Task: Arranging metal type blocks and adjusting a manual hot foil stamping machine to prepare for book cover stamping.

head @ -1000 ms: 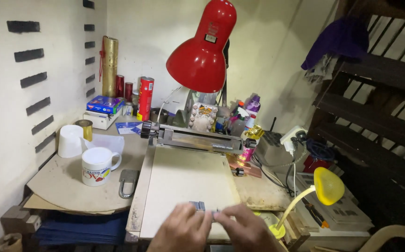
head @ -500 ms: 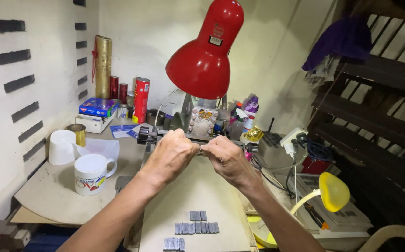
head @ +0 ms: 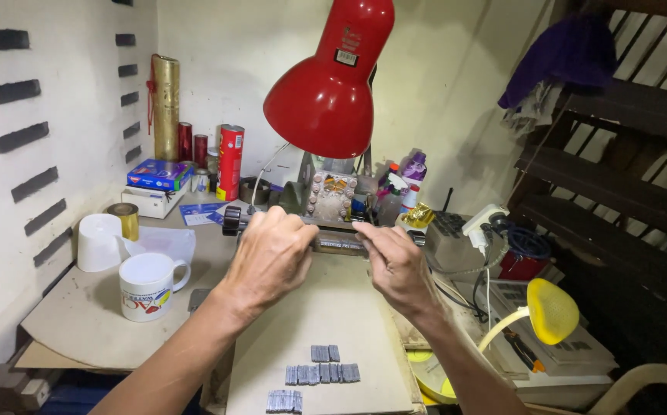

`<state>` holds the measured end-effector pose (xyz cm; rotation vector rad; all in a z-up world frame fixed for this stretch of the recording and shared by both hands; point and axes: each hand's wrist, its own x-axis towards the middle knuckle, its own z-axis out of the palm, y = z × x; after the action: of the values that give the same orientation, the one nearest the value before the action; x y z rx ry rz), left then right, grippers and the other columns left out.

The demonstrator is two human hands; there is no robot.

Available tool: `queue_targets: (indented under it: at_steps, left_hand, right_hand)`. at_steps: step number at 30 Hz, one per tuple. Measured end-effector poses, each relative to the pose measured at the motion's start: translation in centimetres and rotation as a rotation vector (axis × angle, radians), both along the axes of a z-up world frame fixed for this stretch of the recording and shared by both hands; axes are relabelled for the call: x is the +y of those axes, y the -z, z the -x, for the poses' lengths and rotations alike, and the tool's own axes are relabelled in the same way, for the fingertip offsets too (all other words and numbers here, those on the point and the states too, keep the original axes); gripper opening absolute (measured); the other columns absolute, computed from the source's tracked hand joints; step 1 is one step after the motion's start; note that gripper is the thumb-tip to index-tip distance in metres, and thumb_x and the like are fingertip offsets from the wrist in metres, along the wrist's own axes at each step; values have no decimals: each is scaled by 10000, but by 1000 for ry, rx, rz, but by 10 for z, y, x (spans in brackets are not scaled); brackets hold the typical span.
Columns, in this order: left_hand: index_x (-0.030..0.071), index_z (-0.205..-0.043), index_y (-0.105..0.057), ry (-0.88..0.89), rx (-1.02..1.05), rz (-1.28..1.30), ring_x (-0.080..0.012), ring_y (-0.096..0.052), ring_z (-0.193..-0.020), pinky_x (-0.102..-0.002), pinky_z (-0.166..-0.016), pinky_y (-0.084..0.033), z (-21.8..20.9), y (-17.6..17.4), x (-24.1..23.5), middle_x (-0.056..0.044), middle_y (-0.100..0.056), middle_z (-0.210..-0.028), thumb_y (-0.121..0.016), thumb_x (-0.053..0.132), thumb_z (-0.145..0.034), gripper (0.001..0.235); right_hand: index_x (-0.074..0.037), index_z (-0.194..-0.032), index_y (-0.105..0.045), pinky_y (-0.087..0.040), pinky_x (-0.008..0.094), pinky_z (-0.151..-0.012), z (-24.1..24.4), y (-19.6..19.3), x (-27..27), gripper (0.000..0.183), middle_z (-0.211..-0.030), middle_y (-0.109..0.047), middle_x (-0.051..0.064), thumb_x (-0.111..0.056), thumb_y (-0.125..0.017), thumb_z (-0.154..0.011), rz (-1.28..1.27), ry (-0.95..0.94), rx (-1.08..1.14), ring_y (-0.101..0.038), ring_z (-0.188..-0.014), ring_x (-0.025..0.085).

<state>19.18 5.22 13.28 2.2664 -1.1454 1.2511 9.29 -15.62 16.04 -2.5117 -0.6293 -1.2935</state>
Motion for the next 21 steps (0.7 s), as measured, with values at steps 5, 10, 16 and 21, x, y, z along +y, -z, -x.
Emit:
queue_targets:
  at_steps: [5,10,16,21]
  left_hand:
    - [155,-826,-720,-7,26,-14,-202,-503,-817,-375,-742,-463,9,-5,0,6,-491,-815,-605,103,-820,126]
    - [135,-757,-690,35,-106,42,-268,-517,-850,-426,-699,-437,1,6,-9,-42,-490,-860,-607,147,-788,89]
    - [43,-997,-639,125,72,10,-299,-551,-833,-421,-676,-438,85,12,55,-134,-626,-954,-556,-85,-794,254]
    - [150,-1172,-655,151,463,-183,-210,-648,-782,-395,-767,-527,150,60,105,-51,-716,-868,-699,179,-888,289]
  right_hand:
    - [-128,-1223,-742,-561,318,-770,4,7,9,268,-925,-768,52,-83,-614,-993,75,59,-97,-695,-846,203]
    - [-99,-1178,-751,-577,372,-771,18,11,16,242,-902,-746,84,-42,-646,-968,43,5,-138,-704,-838,266]
    - [-24,-1089,-718,-622,301,-872,109,37,64,198,-1022,-779,119,-12,-716,-892,-74,-178,227,-746,-929,220]
    - [-59,-1096,-736,-687,300,-823,130,88,70,195,-1000,-808,100,-89,-705,-905,-65,-247,490,-789,-877,188]
